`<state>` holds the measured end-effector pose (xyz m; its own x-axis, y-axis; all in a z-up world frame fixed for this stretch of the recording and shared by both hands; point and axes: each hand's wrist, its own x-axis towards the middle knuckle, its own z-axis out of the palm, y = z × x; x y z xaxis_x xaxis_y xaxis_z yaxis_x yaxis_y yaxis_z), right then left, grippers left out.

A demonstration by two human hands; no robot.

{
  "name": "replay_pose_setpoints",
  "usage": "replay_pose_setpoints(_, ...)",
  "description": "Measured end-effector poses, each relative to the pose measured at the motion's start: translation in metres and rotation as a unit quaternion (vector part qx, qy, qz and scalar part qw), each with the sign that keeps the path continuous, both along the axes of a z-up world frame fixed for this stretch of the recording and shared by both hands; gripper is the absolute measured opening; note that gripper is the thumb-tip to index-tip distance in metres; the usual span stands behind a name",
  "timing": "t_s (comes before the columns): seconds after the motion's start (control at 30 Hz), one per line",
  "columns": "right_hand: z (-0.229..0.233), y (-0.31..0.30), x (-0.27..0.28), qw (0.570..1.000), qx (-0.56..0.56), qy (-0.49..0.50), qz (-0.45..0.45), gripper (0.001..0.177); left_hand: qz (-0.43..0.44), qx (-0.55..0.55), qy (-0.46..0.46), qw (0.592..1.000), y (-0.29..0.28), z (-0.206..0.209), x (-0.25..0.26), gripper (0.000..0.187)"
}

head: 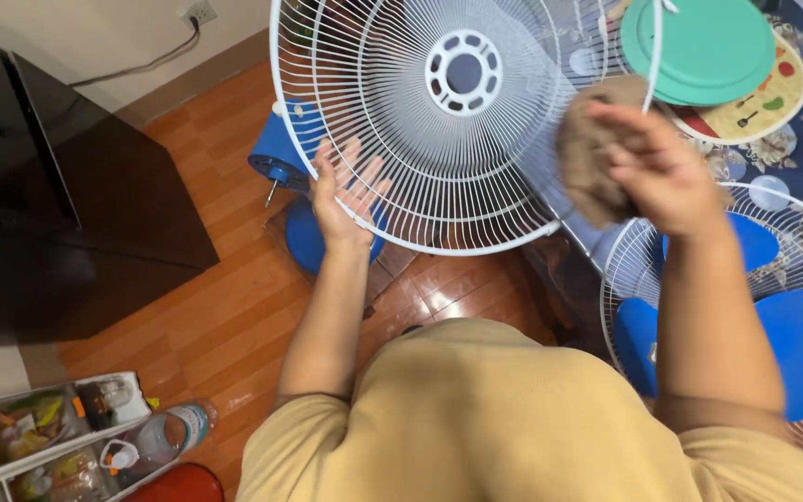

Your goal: The person wipes the front grille of a standing electric fan with a cloth, rotating it to reach different areas. The fan remains disassembled with the rear grille and blades visible on the table. The person also wipes a small white plastic part from the fan.

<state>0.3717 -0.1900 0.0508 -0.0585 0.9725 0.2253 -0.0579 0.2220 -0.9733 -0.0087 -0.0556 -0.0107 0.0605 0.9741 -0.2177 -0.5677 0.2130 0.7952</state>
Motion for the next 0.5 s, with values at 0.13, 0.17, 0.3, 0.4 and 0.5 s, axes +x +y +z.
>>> replay_pose_setpoints(0.13, -0.02, 0.033, -0.069, 0.762, 0.067, -0.644, 0.01, 0.081, -0.068, -0.027, -0.042, 0.996, -0.019, -0.013, 0.012, 0.083)
replay_pose_setpoints(0.17, -0.031, 0.034, -0.077, 0.748, 0.102, -0.656, 0.002, 0.075, -0.08, -0.015, -0.032, 0.996, -0.028, -0.016, 0.014, 0.081)
replay_pose_setpoints(0.3, -0.059, 0.045, -0.074, 0.778, 0.089, -0.617, -0.086, 0.074, -0.131, 0.071, -0.017, 0.989, -0.039, -0.022, 0.017, 0.074)
replay_pose_setpoints(0.4, -0.075, 0.052, -0.097, 0.818, 0.15, -0.463, -0.307, 0.07, -0.18, 0.085, -0.06, 0.978, -0.042, -0.031, 0.016, 0.072)
replay_pose_setpoints(0.5, -0.087, 0.037, -0.148, 0.807, 0.163, -0.516, -0.236, 0.08, -0.181, 0.091, -0.073, 0.977, -0.039, -0.042, 0.018, 0.071)
